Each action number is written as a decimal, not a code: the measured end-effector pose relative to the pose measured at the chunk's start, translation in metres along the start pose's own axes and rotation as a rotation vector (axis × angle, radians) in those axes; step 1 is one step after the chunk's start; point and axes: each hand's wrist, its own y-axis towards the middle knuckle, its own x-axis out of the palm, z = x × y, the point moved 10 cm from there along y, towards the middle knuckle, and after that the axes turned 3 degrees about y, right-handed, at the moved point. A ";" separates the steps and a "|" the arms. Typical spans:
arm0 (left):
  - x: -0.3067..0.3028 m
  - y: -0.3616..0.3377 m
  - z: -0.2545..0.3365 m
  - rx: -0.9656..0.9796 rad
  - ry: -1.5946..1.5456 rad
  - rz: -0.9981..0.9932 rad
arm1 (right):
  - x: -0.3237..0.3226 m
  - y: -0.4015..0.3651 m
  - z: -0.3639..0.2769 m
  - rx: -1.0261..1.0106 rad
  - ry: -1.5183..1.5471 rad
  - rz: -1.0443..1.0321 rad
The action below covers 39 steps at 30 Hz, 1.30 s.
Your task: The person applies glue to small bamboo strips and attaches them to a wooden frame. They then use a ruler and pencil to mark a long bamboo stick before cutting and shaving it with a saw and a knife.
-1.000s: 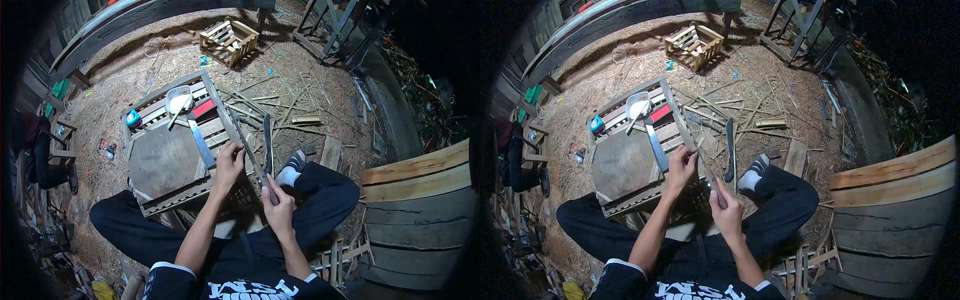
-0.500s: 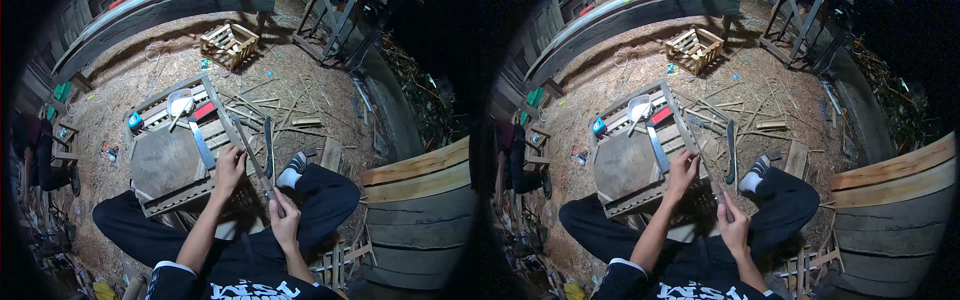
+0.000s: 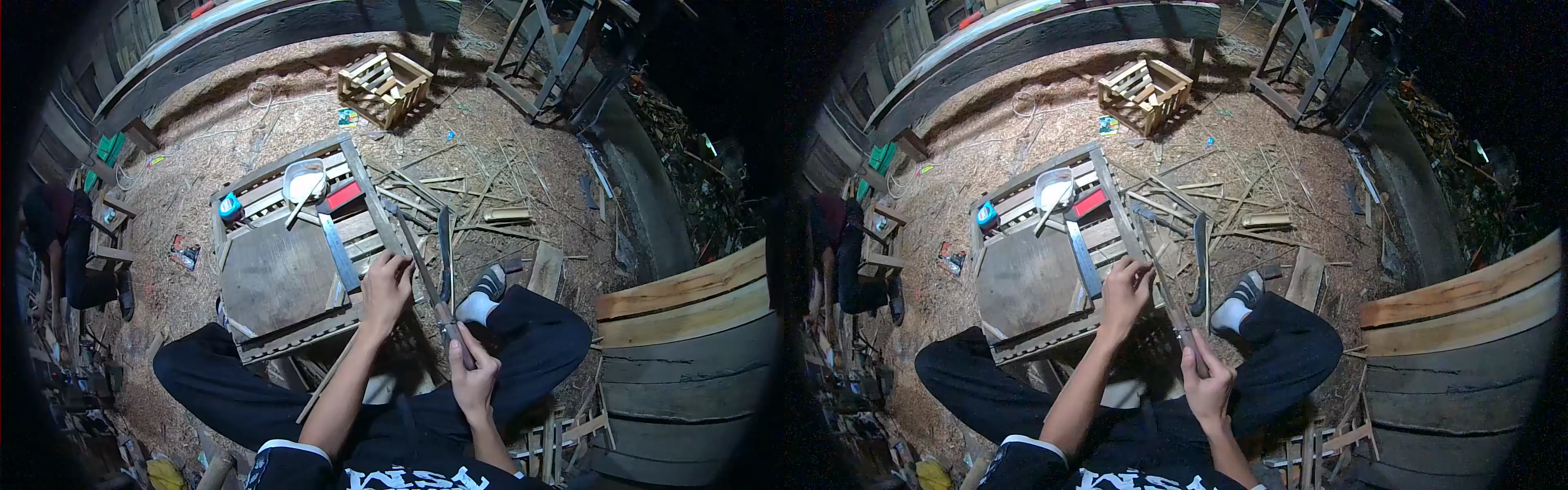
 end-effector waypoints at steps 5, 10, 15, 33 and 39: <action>0.005 0.000 -0.013 -0.047 -0.043 0.004 | -0.004 -0.007 0.009 -0.002 0.085 0.068; 0.004 -0.001 -0.010 -0.012 0.010 -0.014 | -0.023 0.008 -0.001 -0.073 0.084 0.174; -0.004 -0.006 -0.004 0.015 0.033 0.012 | 0.004 0.025 -0.001 -0.086 0.098 0.065; 0.005 0.002 -0.008 0.061 -0.108 -0.036 | 0.027 0.034 -0.015 -0.115 0.013 -0.005; 0.005 0.001 -0.010 0.026 -0.117 -0.032 | 0.026 0.023 -0.007 -0.066 -0.005 -0.040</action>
